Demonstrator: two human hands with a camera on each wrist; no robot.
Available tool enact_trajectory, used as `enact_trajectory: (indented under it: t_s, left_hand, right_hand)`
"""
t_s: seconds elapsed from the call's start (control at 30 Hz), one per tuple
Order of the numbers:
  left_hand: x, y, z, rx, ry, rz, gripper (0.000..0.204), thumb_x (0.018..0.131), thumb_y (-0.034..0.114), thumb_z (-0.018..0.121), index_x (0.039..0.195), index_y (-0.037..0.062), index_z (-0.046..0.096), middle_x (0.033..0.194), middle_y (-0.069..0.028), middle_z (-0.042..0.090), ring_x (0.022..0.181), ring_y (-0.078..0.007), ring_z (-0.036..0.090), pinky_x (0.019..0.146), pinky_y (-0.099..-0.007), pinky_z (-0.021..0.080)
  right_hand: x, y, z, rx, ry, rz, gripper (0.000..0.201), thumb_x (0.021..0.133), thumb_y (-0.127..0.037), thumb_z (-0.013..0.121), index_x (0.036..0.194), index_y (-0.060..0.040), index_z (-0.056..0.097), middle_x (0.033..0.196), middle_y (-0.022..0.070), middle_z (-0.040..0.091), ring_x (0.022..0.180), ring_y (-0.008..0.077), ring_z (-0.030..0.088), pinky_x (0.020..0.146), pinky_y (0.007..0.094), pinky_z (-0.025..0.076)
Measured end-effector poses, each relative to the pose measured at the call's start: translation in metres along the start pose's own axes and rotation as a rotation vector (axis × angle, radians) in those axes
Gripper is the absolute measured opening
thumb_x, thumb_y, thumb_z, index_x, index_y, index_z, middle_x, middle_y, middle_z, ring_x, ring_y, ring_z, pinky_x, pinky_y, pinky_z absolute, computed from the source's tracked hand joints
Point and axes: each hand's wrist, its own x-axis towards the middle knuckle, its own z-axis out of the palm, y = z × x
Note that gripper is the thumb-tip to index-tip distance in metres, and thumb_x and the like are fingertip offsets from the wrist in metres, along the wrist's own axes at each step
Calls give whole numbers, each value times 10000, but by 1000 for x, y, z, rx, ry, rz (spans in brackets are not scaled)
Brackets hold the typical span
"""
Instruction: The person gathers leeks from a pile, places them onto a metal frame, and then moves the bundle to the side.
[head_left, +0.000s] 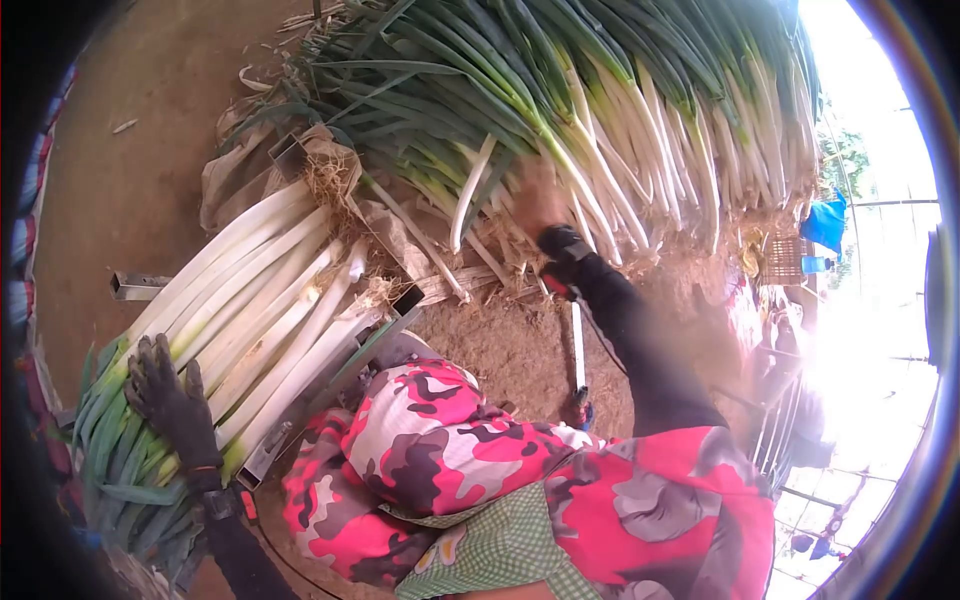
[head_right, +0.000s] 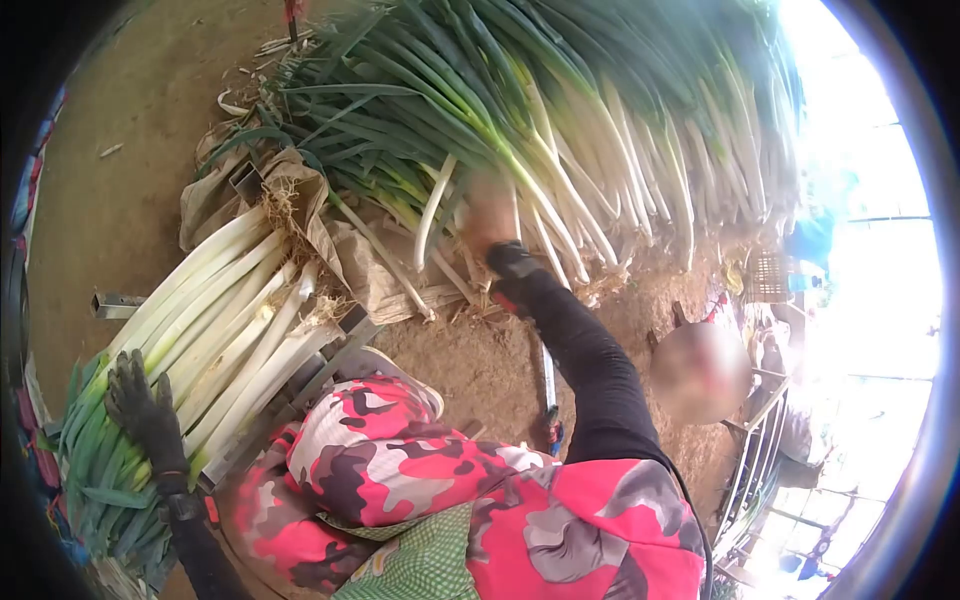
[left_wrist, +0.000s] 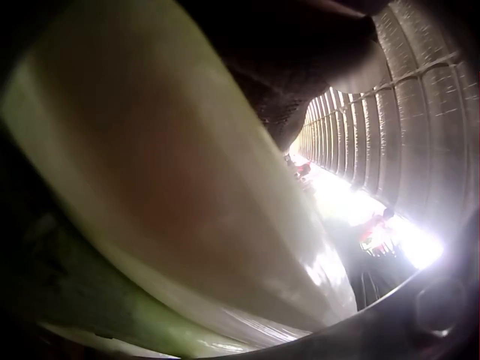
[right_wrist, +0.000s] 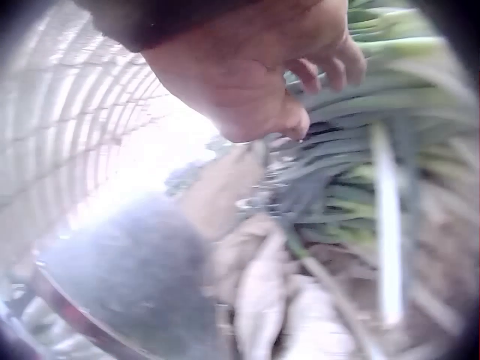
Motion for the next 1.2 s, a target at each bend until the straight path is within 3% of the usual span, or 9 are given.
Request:
enact_trajectory:
  t_s: [0.03,0.1,0.27,0.4,0.6,0.7,0.9,1.07,1.2]
  left_hand:
    - [0,3,-2,-7,0,4,541,947,417,470,1437,203,390,1480,-49,378,1343,-285,343,1106,-476,227]
    - [1,3,-9,-9,-9,6,537,943,407,483,1430,197,401,1473,-55,387,1336,-290,350,1104,-478,230]
    - [0,4,-9,-33,23,5,538,930,378,514,1422,184,414,1454,-72,407,1316,-306,369,1099,-488,240]
    - [2,4,-15,-49,42,7,540,925,368,526,1416,168,425,1445,-78,417,1312,-311,374,1097,-493,242]
    - [2,-2,-12,-74,66,4,522,919,342,544,1396,157,446,1446,-77,417,1314,-313,373,1094,-492,246]
    - [2,-8,-6,-94,108,7,526,902,344,572,1382,159,459,1443,-71,422,1313,-309,376,1098,-491,248]
    - [-3,-22,-4,-184,29,-3,567,872,376,605,1384,176,463,1430,-77,442,1334,-303,364,1116,-498,224]
    - [-21,-42,-9,-642,189,36,502,847,257,645,1314,109,532,1369,-138,497,1296,-340,410,1100,-447,287]
    - [-77,-59,-25,-738,211,-54,407,827,175,665,1212,67,590,1286,-165,554,1221,-313,495,1036,-405,383]
  right_hand:
    - [-6,66,53,-208,199,75,731,791,-181,664,1420,-25,325,1433,221,350,1315,389,355,1052,466,361]
    - [-25,106,43,-203,231,336,672,742,-76,640,1360,-39,377,1302,239,450,1206,416,436,1006,528,353]
    - [-35,139,28,-185,-4,289,447,775,-176,687,1179,-60,534,1132,186,567,1115,383,494,908,510,399]
    - [-29,166,12,101,326,317,465,802,-279,677,1182,-59,523,1144,228,551,1047,419,534,898,550,400]
    - [-32,196,26,-141,-53,436,572,779,-293,664,1253,-51,455,1269,255,504,1091,429,563,1000,570,353]
    - [-46,170,9,-214,-120,343,555,751,-292,660,1208,-37,477,1026,249,632,1023,426,592,891,533,434]
    - [-118,98,-11,461,-106,53,528,772,-277,642,1180,2,455,898,272,602,799,417,605,705,479,495]
    - [-177,4,-101,1073,-321,83,561,856,-250,621,1297,28,412,881,57,609,634,178,573,583,328,503]
    - [-184,-59,-155,1325,-328,-227,585,834,-269,627,1294,23,412,809,35,554,587,86,514,497,231,447]
